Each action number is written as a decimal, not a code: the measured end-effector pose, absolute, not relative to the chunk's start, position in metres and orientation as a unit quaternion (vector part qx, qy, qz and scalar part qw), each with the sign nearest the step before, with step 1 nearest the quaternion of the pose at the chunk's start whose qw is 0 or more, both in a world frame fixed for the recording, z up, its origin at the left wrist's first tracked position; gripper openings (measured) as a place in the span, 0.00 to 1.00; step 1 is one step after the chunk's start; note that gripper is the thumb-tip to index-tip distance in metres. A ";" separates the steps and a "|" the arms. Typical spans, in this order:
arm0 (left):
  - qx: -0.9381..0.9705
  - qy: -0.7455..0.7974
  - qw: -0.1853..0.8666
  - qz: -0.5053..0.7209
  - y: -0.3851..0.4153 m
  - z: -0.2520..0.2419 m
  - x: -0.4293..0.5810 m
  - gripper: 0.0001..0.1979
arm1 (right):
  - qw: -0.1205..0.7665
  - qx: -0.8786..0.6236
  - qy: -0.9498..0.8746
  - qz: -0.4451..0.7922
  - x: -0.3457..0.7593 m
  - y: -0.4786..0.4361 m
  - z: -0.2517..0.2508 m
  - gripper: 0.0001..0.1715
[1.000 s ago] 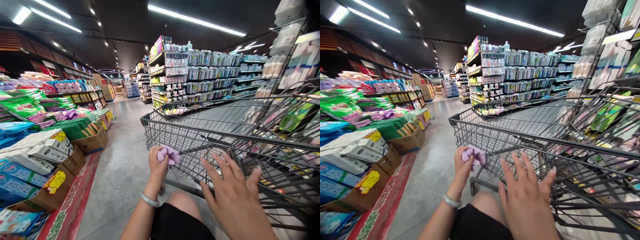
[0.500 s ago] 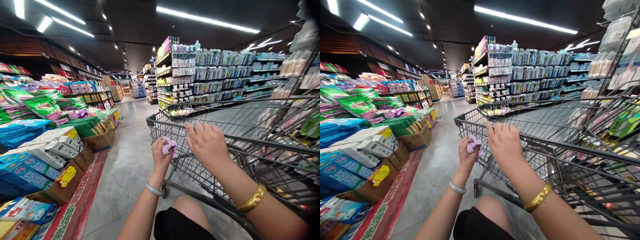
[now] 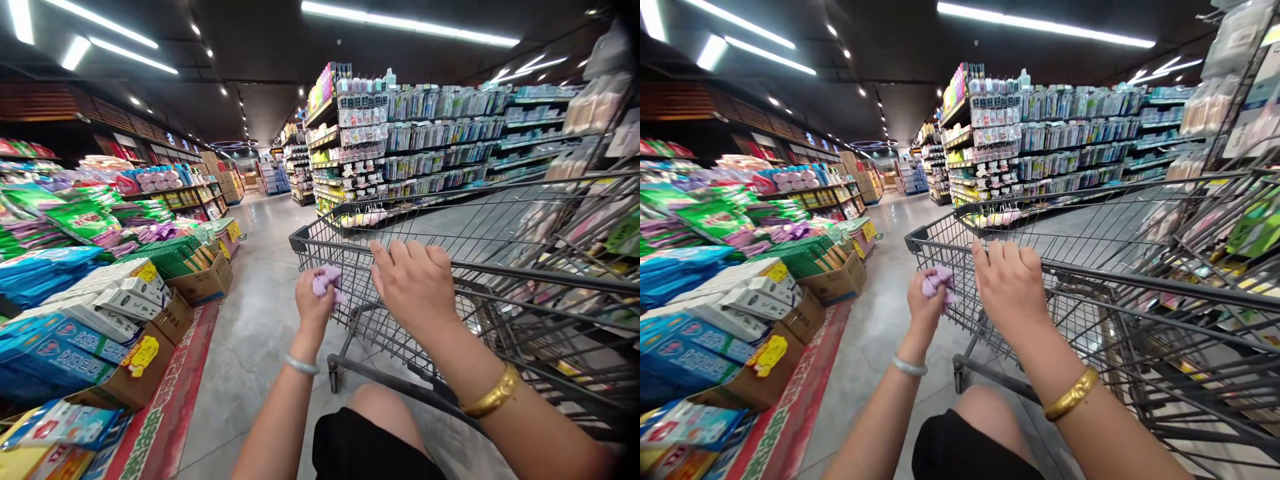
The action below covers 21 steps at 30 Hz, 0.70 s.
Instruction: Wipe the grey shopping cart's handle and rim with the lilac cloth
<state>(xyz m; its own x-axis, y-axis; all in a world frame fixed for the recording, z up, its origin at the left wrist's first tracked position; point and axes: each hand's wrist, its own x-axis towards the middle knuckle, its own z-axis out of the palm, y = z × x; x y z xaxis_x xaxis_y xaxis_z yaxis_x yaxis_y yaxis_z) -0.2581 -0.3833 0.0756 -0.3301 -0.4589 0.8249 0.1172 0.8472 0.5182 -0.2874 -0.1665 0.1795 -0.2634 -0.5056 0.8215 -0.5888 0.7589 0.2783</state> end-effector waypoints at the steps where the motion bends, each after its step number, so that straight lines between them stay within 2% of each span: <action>1: 0.097 -0.788 0.554 -0.251 -0.377 0.063 -0.252 0.14 | 0.502 0.344 -0.792 0.043 -0.287 -0.166 0.179 0.21; 4: 0.070 -0.811 0.520 -0.257 -0.365 0.035 -0.236 0.10 | 0.505 0.343 -0.791 0.035 -0.287 -0.166 0.179 0.22; 6: 0.082 -0.802 0.529 -0.265 -0.367 0.034 -0.232 0.10 | 0.504 0.342 -0.793 0.031 -0.286 -0.165 0.179 0.22; 11: 0.148 -0.734 0.612 -0.256 -0.398 0.082 -0.254 0.10 | 0.500 0.341 -0.795 0.032 -0.285 -0.164 0.180 0.22; 15: 0.123 -0.734 0.627 -0.230 -0.405 0.103 -0.266 0.11 | 0.493 0.336 -0.802 0.036 -0.286 -0.165 0.180 0.22; 21: 0.044 -0.779 0.591 -0.204 -0.372 0.049 -0.238 0.13 | 0.502 0.335 -0.796 0.043 -0.285 -0.165 0.179 0.22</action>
